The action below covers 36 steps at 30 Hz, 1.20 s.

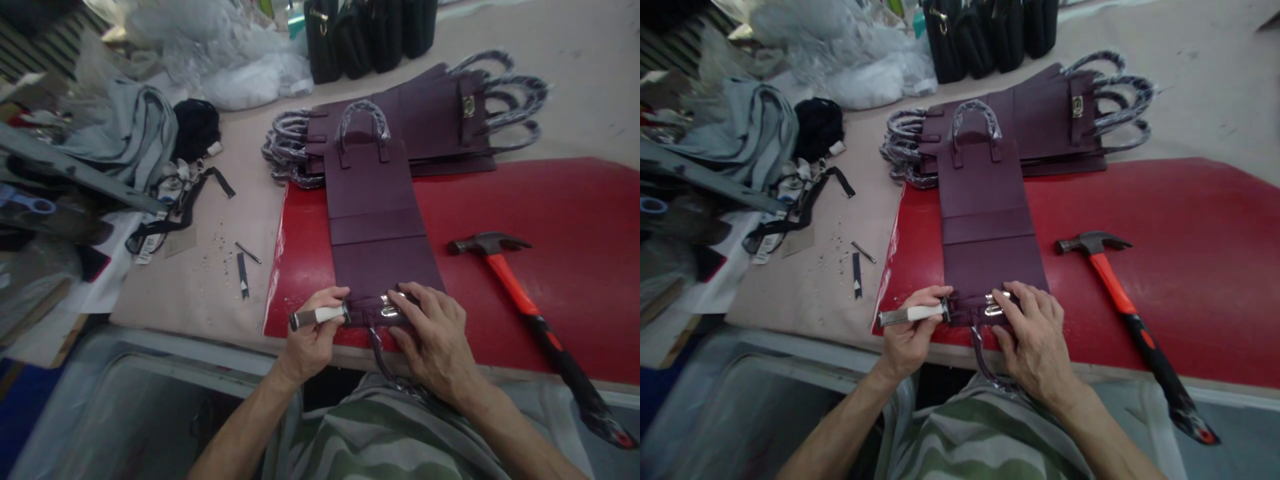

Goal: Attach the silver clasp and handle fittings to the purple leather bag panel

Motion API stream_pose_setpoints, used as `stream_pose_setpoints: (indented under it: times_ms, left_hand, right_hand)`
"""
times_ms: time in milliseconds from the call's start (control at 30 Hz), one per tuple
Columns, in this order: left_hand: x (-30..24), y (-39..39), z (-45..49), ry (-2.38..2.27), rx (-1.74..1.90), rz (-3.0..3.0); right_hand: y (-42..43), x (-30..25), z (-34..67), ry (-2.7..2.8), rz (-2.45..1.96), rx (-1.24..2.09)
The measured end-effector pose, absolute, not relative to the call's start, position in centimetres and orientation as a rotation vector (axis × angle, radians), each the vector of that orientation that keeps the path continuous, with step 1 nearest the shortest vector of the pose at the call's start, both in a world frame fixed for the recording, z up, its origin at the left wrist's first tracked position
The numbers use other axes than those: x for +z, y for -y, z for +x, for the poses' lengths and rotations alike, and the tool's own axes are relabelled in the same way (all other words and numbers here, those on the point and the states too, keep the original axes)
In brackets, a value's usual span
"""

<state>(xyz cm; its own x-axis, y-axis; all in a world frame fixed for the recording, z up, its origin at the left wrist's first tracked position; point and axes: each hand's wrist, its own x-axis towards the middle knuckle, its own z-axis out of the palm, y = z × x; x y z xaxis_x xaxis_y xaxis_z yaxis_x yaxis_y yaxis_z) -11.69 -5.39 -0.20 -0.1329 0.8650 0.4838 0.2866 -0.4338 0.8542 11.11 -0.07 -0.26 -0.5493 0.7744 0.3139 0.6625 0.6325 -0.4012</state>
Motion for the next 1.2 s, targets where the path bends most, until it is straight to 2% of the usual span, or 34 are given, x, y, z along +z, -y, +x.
stream_pose_setpoints:
  times_ms: [767, 1200]
  left_hand:
    - [-1.0, 5.0, -11.2, -1.279, 1.545, 1.849]
    - [-1.6, 6.7, -8.5, -1.639, 1.620, 1.834]
  right_hand:
    - [0.1, -0.3, 11.1, 2.354, -1.121, 0.343]
    - [0.0, -0.4, 11.3, 2.360, -1.098, 0.290]
